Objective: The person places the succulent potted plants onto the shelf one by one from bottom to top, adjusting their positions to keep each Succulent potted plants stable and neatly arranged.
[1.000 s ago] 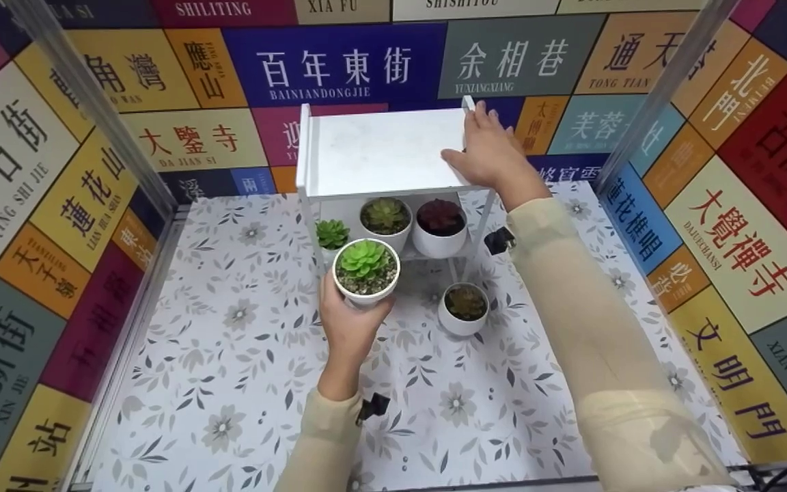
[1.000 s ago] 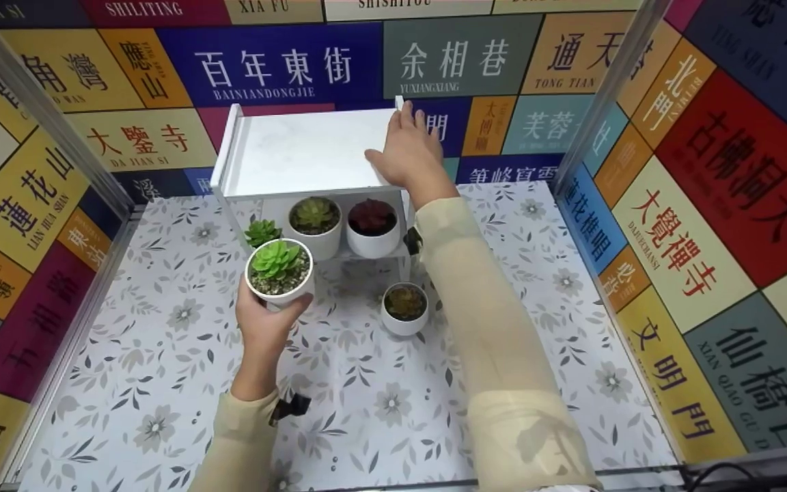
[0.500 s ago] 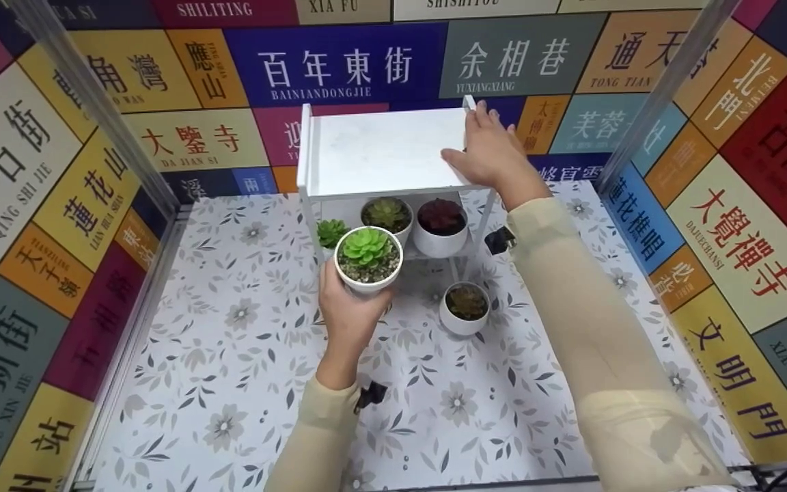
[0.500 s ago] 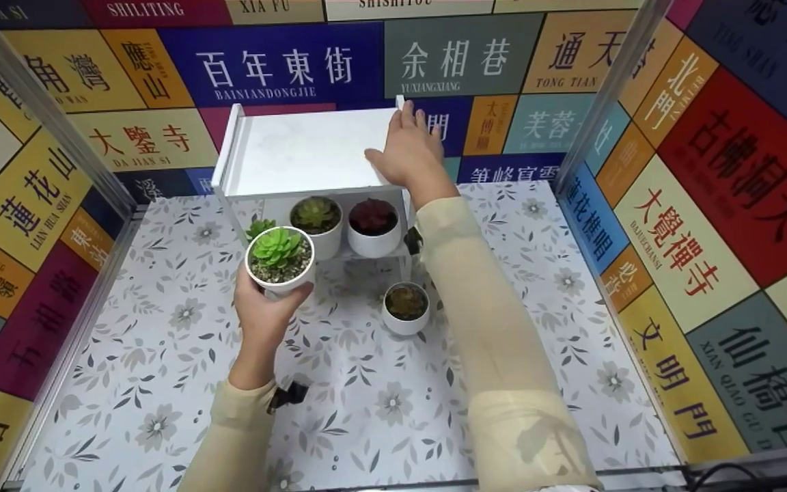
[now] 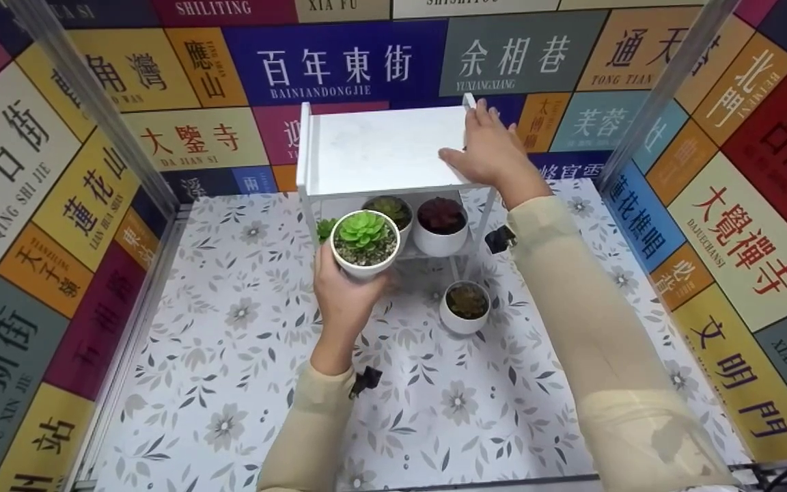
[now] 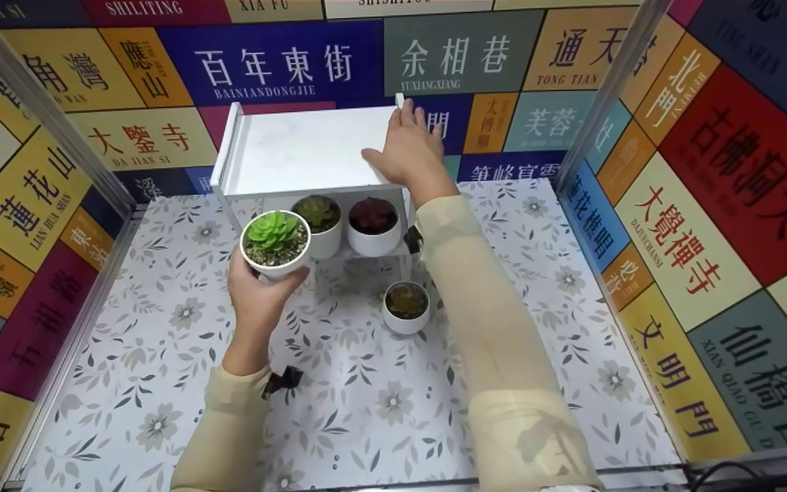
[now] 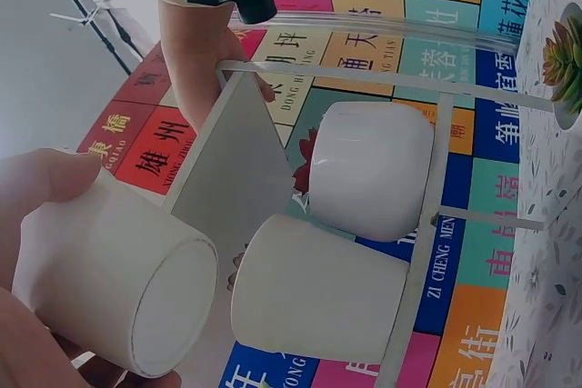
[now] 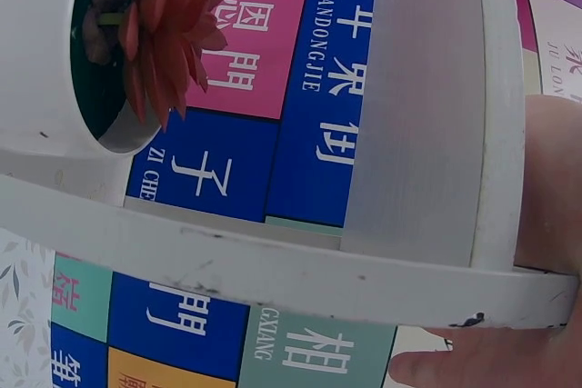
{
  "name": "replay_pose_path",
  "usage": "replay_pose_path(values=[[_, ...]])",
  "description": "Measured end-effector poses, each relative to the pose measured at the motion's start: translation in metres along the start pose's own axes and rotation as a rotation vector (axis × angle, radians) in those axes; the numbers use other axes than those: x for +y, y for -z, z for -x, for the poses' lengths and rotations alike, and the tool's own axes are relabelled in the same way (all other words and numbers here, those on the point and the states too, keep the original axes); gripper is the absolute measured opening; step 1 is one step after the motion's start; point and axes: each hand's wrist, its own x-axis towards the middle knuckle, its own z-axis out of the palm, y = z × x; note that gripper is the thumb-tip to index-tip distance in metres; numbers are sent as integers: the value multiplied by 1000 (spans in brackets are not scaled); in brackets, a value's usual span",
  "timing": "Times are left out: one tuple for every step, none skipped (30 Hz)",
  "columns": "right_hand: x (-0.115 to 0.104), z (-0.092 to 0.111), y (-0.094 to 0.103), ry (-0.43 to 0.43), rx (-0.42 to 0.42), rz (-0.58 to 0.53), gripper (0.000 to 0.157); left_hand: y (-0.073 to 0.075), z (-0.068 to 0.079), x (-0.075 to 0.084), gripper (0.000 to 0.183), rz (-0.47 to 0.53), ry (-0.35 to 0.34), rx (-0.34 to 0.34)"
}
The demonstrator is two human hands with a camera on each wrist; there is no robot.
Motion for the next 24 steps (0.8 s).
replay_pose_path(values=[[0, 0, 0, -2, 0, 1, 104, 0, -1, 0, 90, -2, -1, 0], [0, 0, 0, -3, 0, 0, 104, -1, -2, 0, 90, -4, -1, -1], [0, 0, 0, -4, 0, -1, 104, -1, -3, 0, 91, -8, 0, -2], [0, 0, 0, -7, 1, -2, 105, -1, -4, 0, 91, -8, 0, -2], [0, 0, 0, -9, 1, 0, 105, -1, -5, 1, 92, -10, 2, -3], [0, 0, 0, -10, 1, 4, 105, -1, -5, 2, 93, -10, 9, -5], [0, 0, 0, -11, 1, 5, 105, 0, -6, 2, 93, -11, 15, -8], [0, -1, 0, -11, 1, 5, 106, 0, -7, 3, 94, -11, 21, -11], [0, -1, -1, -12, 0, 6, 106, 0, -8, 4, 94, -9, 27, -15], [0, -1, -1, -12, -1, 7, 106, 1, -9, 4, 94, -8, 29, -17], [0, -1, -1, -11, -1, 8, 106, 1, -9, 5, 94, -8, 29, -19], [0, -1, -1, -10, -1, 8, 106, 1, -10, 5, 94, -3, 28, -20], [0, -1, -1, -10, -1, 6, 107, 2, -11, 5, 94, 0, 24, -21], [0, -1, -1, -10, -2, 6, 107, 2, -12, 6, 93, 5, 20, -23], [0, -1, -1, -11, -2, 5, 106, 2, -13, 6, 93, 10, 15, -24], [0, -1, -1, -11, -1, 4, 106, 2, -13, 6, 93, 13, 12, -25], [0, 0, -1, -12, -1, 4, 106, 3, -14, 7, 93, 18, 10, -26], [0, 0, -1, -13, 0, 2, 106, 3, -15, 7, 93, 22, 9, -26], [0, 0, -1, -14, 0, 1, 106, 3, -15, 8, 93, 22, 7, -24], [0, 0, -1, -14, 1, 1, 106, 3, -16, 9, 93, 25, 4, -21], [0, 0, -1, -14, 3, 0, 106, 4, -17, 9, 94, 26, 1, -17], [0, 0, -1, -13, 4, -1, 106, 4, -18, 10, 95, 28, -1, -12], [1, 0, -1, -13, 4, -1, 106, 5, -19, 10, 95, 30, -4, -9], [1, 0, -1, -12, 5, -1, 107, 5, -21, 11, 96, 32, -7, -6]])
